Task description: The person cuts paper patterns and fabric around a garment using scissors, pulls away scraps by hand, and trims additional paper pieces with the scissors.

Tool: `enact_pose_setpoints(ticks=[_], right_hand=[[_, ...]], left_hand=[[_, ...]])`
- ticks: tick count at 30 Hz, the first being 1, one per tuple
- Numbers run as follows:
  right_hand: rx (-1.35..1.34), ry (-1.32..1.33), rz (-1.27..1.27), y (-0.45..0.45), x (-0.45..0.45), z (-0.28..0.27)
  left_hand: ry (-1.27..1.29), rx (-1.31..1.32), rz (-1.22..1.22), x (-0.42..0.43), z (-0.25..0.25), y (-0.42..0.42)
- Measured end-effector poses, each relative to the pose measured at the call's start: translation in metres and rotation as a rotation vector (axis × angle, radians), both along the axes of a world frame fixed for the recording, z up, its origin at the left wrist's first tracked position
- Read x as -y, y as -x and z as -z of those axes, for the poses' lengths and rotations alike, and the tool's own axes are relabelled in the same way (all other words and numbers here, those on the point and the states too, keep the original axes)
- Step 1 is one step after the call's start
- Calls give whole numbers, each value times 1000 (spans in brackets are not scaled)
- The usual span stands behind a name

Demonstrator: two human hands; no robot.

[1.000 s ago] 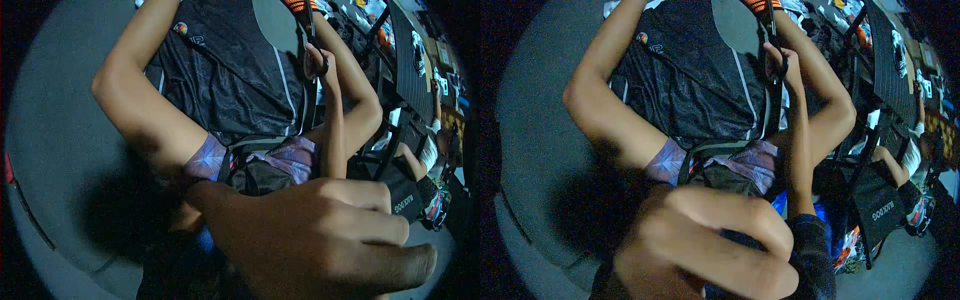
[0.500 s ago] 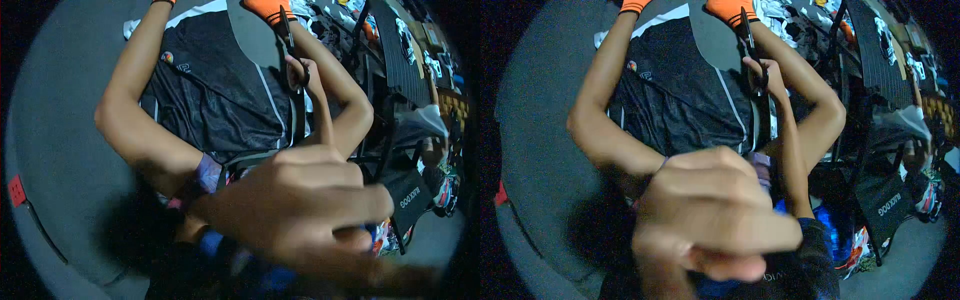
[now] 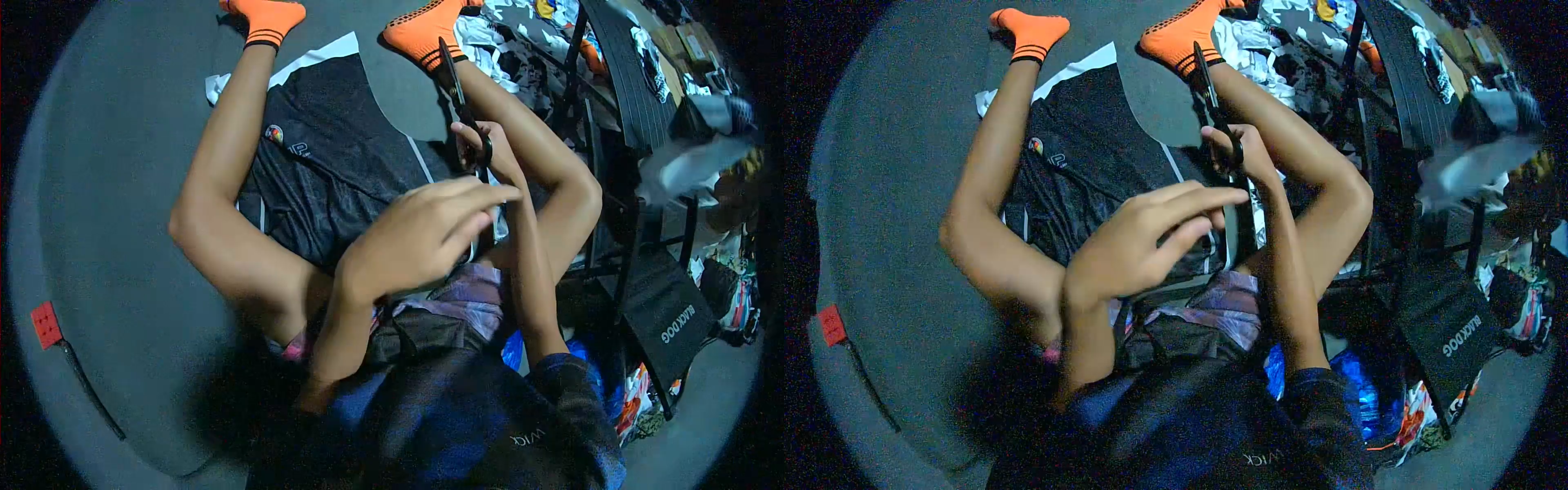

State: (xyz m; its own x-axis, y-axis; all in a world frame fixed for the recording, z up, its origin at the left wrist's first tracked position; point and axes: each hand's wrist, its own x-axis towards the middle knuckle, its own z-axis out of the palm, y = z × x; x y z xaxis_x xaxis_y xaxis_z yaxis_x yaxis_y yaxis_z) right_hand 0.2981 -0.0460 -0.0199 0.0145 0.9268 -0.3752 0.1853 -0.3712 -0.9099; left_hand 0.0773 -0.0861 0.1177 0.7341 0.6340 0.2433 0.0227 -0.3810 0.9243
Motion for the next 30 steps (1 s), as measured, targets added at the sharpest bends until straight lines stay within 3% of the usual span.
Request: enact_pose_setpoints(ticks=[5,15,18,22,25,30], right_hand=[[-13,-8,12,-1,-3,3],[4,24,31,2,0,-1],[86,-207,148,14,12,-3],[415,-523,-69,22,23,5],[509,-667,-126,29,27,8],[761,-875,-70,50,27,-2]], left_hand=[[52,-224,-56,-12,35,0],[122,-263,-75,-24,87,2],[175,-207,-92,-30,88,-8],[223,35,-414,-38,89,-9],[323,380,-622,-47,104,-9],[459,600,-489,-54,89,11]])
